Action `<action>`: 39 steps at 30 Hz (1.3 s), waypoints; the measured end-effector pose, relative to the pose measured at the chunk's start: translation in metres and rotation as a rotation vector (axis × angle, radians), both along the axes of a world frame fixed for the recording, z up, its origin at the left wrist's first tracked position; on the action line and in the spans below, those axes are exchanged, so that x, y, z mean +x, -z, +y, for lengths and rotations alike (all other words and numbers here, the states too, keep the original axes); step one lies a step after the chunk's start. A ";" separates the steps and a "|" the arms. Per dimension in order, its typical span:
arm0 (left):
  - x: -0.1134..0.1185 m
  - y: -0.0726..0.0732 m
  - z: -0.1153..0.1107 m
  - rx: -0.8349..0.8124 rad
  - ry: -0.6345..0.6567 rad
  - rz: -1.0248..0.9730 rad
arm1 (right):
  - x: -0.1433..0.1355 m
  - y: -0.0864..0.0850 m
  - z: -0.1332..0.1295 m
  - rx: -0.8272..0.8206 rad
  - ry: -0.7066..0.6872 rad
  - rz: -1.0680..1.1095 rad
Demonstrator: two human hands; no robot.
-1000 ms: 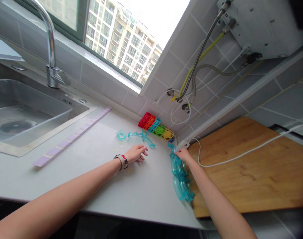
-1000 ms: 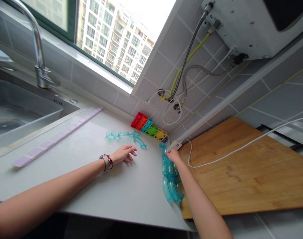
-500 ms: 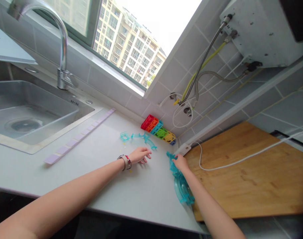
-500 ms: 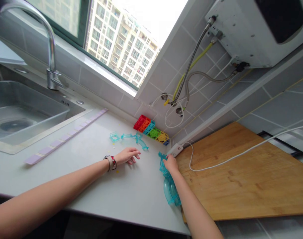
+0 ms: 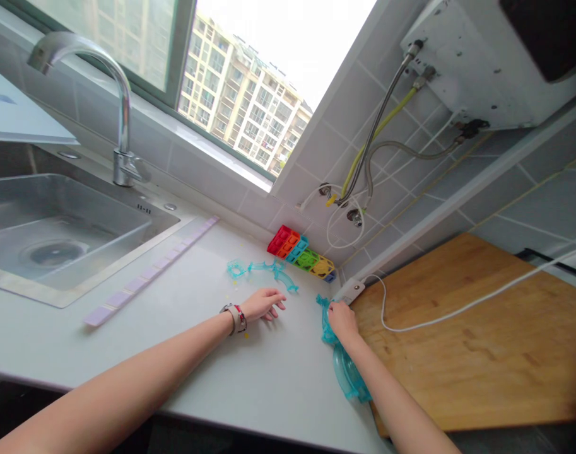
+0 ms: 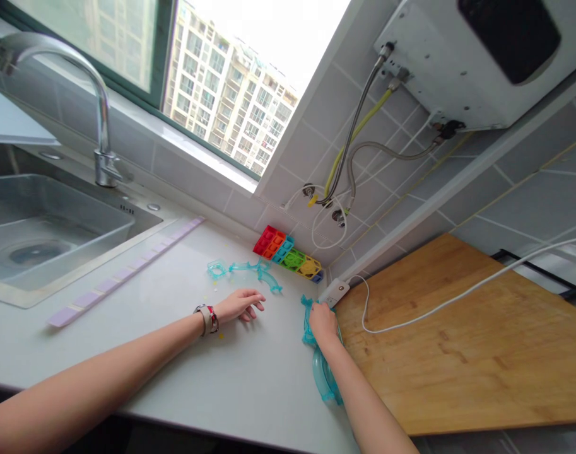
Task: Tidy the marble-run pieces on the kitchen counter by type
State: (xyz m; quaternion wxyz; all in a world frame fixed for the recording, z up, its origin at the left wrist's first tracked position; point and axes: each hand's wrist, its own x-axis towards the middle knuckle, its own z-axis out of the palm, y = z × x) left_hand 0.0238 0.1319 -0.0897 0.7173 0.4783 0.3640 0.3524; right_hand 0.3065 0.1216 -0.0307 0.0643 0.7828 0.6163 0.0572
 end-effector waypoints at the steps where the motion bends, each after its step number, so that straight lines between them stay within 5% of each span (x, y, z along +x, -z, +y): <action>1: 0.001 0.001 0.000 -0.002 0.001 0.001 | -0.002 -0.004 0.001 0.030 -0.018 0.007; 7: 0.005 0.009 0.004 -0.008 -0.007 -0.014 | -0.035 -0.011 0.016 0.129 -0.206 0.093; 11: 0.008 0.014 0.004 0.007 -0.026 -0.015 | -0.078 0.015 0.032 0.167 -0.303 0.181; 18: 0.007 0.019 0.005 0.032 -0.045 -0.003 | -0.128 0.065 0.064 0.356 -0.274 0.316; 27: -0.002 0.007 0.002 -0.013 -0.067 -0.036 | -0.124 0.096 0.066 0.326 -0.222 0.422; 33: -0.020 0.000 0.017 -0.084 -0.192 -0.082 | -0.122 0.090 0.061 0.318 -0.167 0.539; 39: -0.025 0.000 0.024 -0.140 -0.256 -0.061 | -0.110 0.086 0.023 0.372 -0.145 0.797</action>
